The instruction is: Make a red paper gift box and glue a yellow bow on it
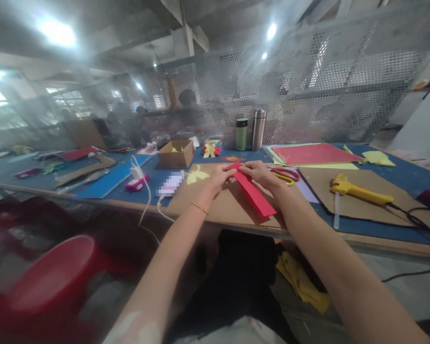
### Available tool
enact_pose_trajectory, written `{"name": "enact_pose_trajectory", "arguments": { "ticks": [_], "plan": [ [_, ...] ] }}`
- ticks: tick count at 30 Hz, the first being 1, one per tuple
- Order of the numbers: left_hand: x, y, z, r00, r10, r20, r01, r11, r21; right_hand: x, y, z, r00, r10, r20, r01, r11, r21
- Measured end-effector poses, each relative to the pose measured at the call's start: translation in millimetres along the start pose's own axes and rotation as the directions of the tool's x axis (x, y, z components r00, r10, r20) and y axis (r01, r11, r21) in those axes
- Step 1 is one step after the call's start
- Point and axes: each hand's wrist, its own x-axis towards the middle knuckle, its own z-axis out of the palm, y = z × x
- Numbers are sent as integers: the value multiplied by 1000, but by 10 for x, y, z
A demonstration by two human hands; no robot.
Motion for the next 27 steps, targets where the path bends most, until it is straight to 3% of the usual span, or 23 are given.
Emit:
{"name": "enact_pose_trajectory", "arguments": {
  "ticks": [11,19,23,27],
  "plan": [
    [14,-38,-59,998,-2,63,0,999,34,-59,-50,9,996,-49,74,51,998,-24],
    [58,-108,-85,975,197,100,-212,964,162,-42,-29,27,991,-73,110,83,992,-90],
    [136,-130,-115,931,359,63,-364,902,233,-55,-32,-1,986,-59,154,71,995,-75],
    [220,-120,-185,903,430,-10,-403,853,332,-81,-43,-15,978,-4,210,18,998,-62]
  ]
}}
